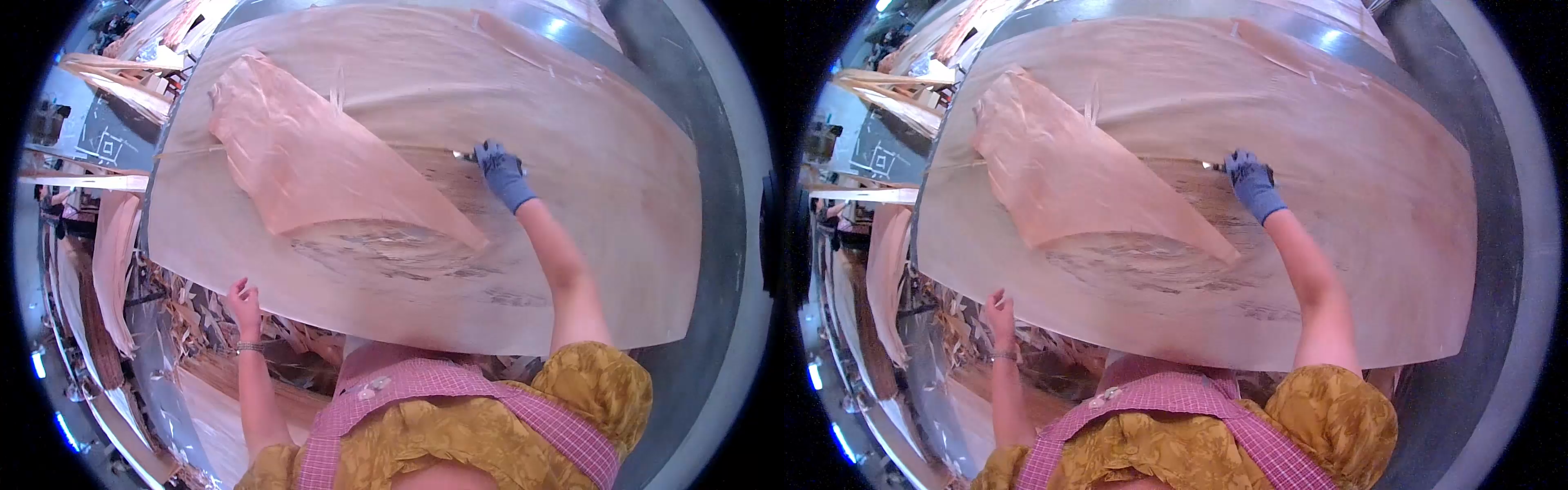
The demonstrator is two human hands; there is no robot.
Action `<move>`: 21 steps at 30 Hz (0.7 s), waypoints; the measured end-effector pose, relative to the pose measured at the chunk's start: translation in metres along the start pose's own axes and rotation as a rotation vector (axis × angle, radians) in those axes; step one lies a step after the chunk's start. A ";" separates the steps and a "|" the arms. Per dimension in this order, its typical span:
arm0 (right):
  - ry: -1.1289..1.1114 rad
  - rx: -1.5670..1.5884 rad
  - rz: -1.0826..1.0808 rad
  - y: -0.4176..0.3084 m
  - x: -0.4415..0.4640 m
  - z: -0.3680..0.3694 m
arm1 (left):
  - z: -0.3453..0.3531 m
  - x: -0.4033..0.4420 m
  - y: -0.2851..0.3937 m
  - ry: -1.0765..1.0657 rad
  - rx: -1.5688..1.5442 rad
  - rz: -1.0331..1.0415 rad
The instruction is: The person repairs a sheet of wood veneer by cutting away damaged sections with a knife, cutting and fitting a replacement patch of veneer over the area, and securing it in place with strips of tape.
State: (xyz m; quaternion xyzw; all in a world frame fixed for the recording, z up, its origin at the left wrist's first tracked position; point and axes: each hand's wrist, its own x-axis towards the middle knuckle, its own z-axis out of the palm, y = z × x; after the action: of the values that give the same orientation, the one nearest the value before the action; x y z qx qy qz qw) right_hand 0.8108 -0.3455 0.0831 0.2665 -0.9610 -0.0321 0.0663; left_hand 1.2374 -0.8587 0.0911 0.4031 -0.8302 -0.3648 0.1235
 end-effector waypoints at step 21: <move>-0.080 0.138 0.287 -0.054 0.072 0.023 | 0.191 0.142 0.168 0.128 0.313 0.203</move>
State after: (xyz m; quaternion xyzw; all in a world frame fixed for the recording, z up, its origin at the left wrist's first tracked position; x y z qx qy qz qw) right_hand 0.7736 -0.4285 0.0627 0.1288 -0.9910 0.0334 0.0137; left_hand 0.9533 -0.8017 0.0623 0.3540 -0.9036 -0.1905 0.1479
